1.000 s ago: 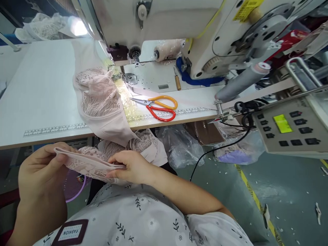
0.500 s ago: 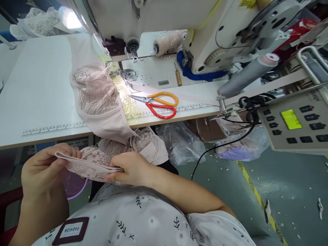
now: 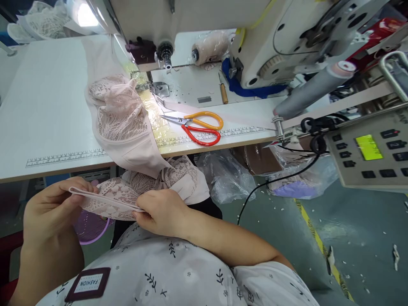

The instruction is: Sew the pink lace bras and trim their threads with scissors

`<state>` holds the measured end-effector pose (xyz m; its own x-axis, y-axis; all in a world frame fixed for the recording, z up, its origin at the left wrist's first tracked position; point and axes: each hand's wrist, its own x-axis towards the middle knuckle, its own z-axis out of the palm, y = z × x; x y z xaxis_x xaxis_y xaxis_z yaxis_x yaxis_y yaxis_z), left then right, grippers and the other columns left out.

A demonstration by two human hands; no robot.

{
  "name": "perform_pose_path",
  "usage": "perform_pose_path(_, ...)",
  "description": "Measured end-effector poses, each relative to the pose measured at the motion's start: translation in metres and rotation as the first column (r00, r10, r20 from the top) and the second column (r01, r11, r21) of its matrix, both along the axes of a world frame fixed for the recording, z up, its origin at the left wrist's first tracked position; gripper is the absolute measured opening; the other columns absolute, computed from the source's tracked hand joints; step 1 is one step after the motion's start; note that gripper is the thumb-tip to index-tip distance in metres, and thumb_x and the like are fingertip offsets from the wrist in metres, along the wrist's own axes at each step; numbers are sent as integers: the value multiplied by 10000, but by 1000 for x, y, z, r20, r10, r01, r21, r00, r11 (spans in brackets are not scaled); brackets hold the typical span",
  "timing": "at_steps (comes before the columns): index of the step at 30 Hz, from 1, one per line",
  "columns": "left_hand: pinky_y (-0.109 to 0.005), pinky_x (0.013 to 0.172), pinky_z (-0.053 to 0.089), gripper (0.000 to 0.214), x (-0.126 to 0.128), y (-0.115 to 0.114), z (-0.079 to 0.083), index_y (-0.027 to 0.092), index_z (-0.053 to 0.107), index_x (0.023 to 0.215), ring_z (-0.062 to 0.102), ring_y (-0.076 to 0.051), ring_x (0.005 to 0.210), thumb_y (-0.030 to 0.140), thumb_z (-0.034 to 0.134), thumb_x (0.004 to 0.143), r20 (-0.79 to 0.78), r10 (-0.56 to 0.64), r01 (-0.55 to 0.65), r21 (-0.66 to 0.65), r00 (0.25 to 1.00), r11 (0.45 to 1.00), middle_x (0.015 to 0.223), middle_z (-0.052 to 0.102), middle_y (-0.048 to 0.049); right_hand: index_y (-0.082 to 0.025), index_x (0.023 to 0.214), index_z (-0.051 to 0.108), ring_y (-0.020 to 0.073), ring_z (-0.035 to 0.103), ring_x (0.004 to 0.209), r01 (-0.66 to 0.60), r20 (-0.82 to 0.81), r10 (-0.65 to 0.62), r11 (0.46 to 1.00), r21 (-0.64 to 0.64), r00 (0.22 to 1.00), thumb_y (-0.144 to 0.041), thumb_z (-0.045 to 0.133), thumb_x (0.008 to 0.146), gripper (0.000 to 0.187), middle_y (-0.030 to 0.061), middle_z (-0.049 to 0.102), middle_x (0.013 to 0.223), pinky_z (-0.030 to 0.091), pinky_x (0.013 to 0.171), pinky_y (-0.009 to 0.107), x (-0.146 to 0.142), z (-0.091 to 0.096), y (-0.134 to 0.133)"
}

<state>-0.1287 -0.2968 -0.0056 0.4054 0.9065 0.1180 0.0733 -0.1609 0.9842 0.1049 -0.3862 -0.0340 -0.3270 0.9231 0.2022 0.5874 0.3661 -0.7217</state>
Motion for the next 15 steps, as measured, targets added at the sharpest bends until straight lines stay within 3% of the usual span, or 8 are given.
perform_pose_path(4, -274, 608, 440, 43, -2, -2, -1, 184, 696, 764, 554, -170, 671, 224, 698, 745, -46, -9, 8, -16, 999, 1000, 732, 611, -46, -199, 676, 501, 129, 498, 576, -59, -78, 58, 998, -10, 995, -269, 452, 861, 204, 4, 561, 626, 329, 515, 236, 4, 4, -1)
perform_pose_path(7, -261, 567, 429, 137, 4, -7, 5, 155, 669, 714, 533, -155, 616, 286, 699, 736, -93, -36, 32, -45, 995, 998, 684, 594, -48, -202, 674, 483, 117, 474, 547, -84, -165, 68, 992, -95, 984, -251, 459, 871, 204, -15, 515, 606, 345, 512, 221, 6, 6, -5)
perform_pose_path(13, -211, 489, 356, 231, 25, -20, 17, 150, 541, 640, 432, -94, 526, 324, 673, 719, -53, 71, -82, -258, 996, 963, 599, 485, 20, -212, 658, 449, 124, 477, 519, -82, -191, 51, 984, -158, 980, -285, 445, 888, 242, -27, 474, 581, 353, 474, 222, 9, -1, -6)
perform_pose_path(15, -207, 479, 319, 225, 32, -24, 17, 158, 512, 638, 385, -82, 510, 308, 661, 713, -32, 109, -114, -266, 994, 957, 580, 436, 40, -217, 655, 438, 126, 474, 504, -68, -177, 44, 989, -132, 983, -300, 441, 890, 249, -31, 463, 567, 357, 460, 225, 9, -1, -6)
